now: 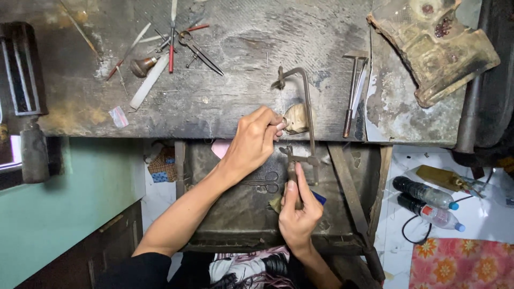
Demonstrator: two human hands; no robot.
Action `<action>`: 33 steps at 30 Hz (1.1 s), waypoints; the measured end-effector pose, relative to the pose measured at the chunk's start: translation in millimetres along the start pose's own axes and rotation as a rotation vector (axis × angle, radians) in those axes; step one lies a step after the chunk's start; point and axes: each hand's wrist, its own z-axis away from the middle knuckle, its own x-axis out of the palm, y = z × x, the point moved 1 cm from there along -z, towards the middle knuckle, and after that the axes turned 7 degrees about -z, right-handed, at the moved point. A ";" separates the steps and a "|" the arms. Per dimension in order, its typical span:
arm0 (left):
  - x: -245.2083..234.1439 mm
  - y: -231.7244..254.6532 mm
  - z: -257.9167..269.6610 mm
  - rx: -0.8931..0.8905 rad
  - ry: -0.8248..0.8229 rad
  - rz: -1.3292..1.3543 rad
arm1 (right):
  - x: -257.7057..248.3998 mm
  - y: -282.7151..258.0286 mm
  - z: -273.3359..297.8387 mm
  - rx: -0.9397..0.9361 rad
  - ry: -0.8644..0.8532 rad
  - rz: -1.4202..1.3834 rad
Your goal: Sawing a small piece of material on a jeweler's bench using a hand saw
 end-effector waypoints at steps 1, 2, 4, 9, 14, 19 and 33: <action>-0.5 -0.7 -0.6 0.003 -0.016 0.005 | 1.5 -1.2 -3.8 0.014 -0.001 -0.016; -0.9 -1.0 -0.9 0.006 -0.032 0.009 | 2.5 -2.5 -7.2 0.028 -0.002 -0.033; 0.2 0.9 0.7 0.009 -0.023 0.013 | 1.7 -10.1 -4.3 0.053 0.005 -0.050; 0.0 -0.3 0.6 -0.017 -0.034 0.043 | -7.8 -14.4 -1.1 -0.007 0.102 -0.043; -3.8 -1.0 1.2 0.099 0.036 -0.072 | -12.6 -8.1 -14.2 0.026 0.253 -0.184; -10.7 2.2 3.3 0.114 0.005 -0.073 | -29.5 1.9 -12.6 0.051 0.245 -0.277; -12.2 -8.3 -1.2 -0.097 -0.092 0.146 | -51.9 5.9 -22.6 0.099 0.331 -0.267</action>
